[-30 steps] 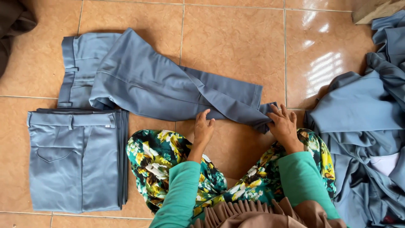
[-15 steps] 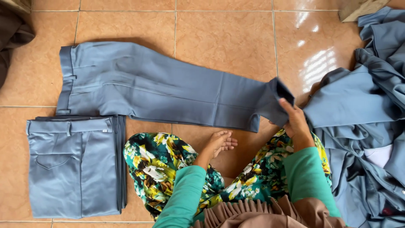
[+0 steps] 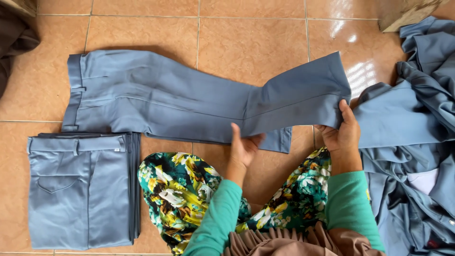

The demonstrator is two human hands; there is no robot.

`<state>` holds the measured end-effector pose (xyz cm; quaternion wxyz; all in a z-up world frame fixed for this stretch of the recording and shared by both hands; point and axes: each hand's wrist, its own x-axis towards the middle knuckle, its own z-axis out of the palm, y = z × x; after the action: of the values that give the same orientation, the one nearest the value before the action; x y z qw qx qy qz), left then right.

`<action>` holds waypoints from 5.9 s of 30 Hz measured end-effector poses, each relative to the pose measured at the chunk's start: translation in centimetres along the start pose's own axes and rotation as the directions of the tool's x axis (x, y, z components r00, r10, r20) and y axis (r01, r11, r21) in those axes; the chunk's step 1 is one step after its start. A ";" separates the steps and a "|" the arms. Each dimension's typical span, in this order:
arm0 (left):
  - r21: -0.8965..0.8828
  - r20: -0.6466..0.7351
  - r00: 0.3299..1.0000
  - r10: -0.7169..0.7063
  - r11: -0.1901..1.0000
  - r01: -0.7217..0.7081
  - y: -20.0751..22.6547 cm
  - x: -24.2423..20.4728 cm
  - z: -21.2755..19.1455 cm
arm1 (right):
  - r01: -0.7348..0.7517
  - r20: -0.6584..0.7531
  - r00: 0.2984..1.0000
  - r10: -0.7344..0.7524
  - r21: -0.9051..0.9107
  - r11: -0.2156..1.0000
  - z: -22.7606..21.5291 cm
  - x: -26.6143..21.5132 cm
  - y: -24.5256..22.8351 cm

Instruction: A person sitting on the floor folds several pairs of blue trousers into neat rectangular stacks.

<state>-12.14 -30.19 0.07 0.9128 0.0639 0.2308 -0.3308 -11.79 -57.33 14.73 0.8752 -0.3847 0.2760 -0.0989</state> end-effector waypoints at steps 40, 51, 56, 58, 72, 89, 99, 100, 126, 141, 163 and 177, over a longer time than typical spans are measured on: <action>0.553 -0.633 0.447 0.632 0.774 -0.309 17.8 -5.5 -3.7 | -0.064 -0.213 0.948 -0.237 -0.856 0.514 -8.7 5.1 17.2; 0.696 -0.643 0.254 0.723 0.689 -0.201 17.4 -5.0 -7.3 | -0.071 -0.207 0.934 -0.291 -0.906 0.416 -7.6 4.2 16.1; 0.761 -0.613 0.200 0.764 0.639 -0.110 17.6 -4.3 -9.2 | -0.043 -0.188 0.930 -0.315 -0.908 0.416 -7.2 3.5 15.7; 0.779 -0.604 0.198 0.772 0.624 -0.057 17.6 -4.0 -9.8 | -0.038 -0.169 0.932 -0.322 -0.926 0.377 -7.2 3.2 15.3; 0.869 0.492 0.256 0.832 -0.485 -0.097 4.5 -1.0 0.2 | 0.410 0.608 0.612 -0.507 -0.791 -0.454 0.9 3.8 21.1; 0.413 0.518 0.483 0.706 -0.701 0.581 14.4 2.8 -0.9 | 0.267 0.444 0.858 -0.259 -0.816 -0.513 -1.0 7.8 19.7; 0.364 0.385 0.750 0.537 -0.835 0.412 15.8 7.4 -1.2 | 0.335 0.406 0.913 -0.027 -0.787 -0.517 0.4 10.1 17.1; 0.378 0.429 0.669 0.607 -0.793 0.478 17.0 6.8 -1.6 | 0.299 0.372 0.927 -0.051 -0.814 -0.498 -0.2 10.4 16.3; 0.783 0.288 0.483 0.827 -0.494 0.378 4.5 2.9 -4.3 | -0.254 -0.115 0.966 0.231 -0.275 0.927 -6.3 3.9 8.6; 0.936 0.305 0.939 0.157 -0.231 -0.265 -11.0 7.4 4.7 | -0.034 -0.125 0.992 0.026 -0.062 0.997 2.7 -3.2 -3.7; 0.901 -0.130 0.601 0.789 -0.159 0.403 14.7 2.7 -6.1 | 0.014 0.067 0.997 0.048 -0.711 0.703 3.9 0.9 16.4; 0.354 0.586 0.735 0.340 -0.924 0.145 5.0 3.1 -1.5 | 0.356 0.587 0.726 -0.358 -0.766 -0.534 -3.6 5.2 22.1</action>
<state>-7.46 -27.70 -2.83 0.1544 0.9711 -0.1728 0.0579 -10.35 -46.43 -5.45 0.0802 -0.9825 0.0697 -0.1530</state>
